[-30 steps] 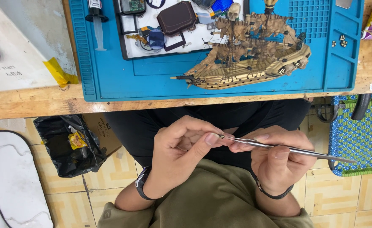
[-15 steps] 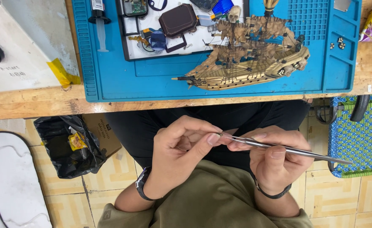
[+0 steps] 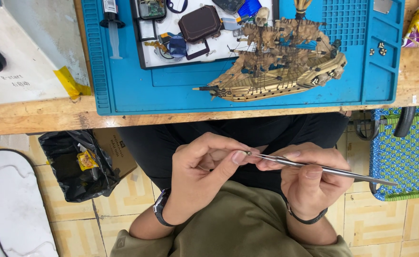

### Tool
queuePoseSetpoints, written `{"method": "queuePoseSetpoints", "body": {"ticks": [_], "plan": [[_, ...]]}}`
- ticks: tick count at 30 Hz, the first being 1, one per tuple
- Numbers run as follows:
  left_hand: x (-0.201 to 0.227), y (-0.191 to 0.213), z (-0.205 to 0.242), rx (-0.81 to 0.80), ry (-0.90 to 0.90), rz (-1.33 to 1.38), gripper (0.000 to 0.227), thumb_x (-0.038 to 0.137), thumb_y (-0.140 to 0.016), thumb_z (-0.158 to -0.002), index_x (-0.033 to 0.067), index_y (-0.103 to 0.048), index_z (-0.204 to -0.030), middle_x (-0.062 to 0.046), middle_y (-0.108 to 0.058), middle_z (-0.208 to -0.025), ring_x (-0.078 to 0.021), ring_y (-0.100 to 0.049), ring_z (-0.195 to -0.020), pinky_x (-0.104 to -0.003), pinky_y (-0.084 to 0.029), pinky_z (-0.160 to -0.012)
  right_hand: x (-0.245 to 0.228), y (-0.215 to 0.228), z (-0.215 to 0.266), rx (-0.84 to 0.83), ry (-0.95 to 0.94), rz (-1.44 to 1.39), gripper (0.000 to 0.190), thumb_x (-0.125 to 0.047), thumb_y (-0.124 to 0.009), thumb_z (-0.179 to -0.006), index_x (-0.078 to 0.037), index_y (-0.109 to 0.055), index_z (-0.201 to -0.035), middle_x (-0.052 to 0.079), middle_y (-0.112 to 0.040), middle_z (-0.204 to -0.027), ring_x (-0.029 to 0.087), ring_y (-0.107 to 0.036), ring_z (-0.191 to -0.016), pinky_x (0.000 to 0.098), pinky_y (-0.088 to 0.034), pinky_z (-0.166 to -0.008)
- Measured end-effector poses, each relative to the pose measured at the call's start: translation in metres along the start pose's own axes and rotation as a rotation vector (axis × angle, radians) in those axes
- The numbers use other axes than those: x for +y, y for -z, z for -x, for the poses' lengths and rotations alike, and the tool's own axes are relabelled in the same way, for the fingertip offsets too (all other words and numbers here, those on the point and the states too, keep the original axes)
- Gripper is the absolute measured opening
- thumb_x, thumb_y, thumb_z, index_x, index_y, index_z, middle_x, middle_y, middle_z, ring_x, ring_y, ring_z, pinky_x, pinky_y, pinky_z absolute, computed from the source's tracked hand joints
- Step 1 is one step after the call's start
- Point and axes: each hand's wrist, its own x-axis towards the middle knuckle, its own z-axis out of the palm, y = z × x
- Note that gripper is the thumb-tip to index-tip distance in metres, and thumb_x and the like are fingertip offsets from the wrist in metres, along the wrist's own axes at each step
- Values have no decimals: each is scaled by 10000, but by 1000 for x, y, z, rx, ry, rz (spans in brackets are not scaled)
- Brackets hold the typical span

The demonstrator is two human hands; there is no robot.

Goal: The person cuts a small piece of tape with scissors, then uses tweezers to pick up and place a tiny component onto a detailed model ship. The person holds the ship steady with one hand while carefully positioning the piece with the other.

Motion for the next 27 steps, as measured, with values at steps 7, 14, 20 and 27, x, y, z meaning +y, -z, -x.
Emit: {"method": "queuePoseSetpoints", "body": {"ticks": [7,14,20,27], "plan": [[8,2,-5,76,-104,-299,129,46,-545,-915,-10,-620,-1002,-150,-693,-920,-217,-731,-849,-214,-602,-730,2,0,0,28,7,51,334,-343,-518,-975,-18,-526,-900,180,-577,-636,268,-667,-535,288,-570,-464],[24,30,-2,-71,-618,-943,175,125,-657,-890,70,-602,-1046,-106,-641,-1028,-218,-656,-882,-301,-547,-794,23,-14,-16,256,-42,34,249,-228,-509,-976,10,-455,-927,154,-527,-792,268,-633,-583,408,-632,-537],[20,26,28,-329,-791,-1168,204,296,-514,-985,255,-646,-1135,242,-599,-1087,59,-530,-951,-110,-515,-830,33,-25,-31,297,-7,175,304,-301,-509,-969,-6,-449,-923,139,-516,-829,268,-621,-556,389,-597,-482],[10,53,35,54,-861,-1228,130,334,-553,-934,287,-617,-1038,192,-557,-989,-11,-484,-893,-172,-470,-767,47,-32,-33,359,157,276,291,-300,-479,-990,-26,-391,-945,143,-457,-824,270,-542,-507,383,-549,-473]]}}
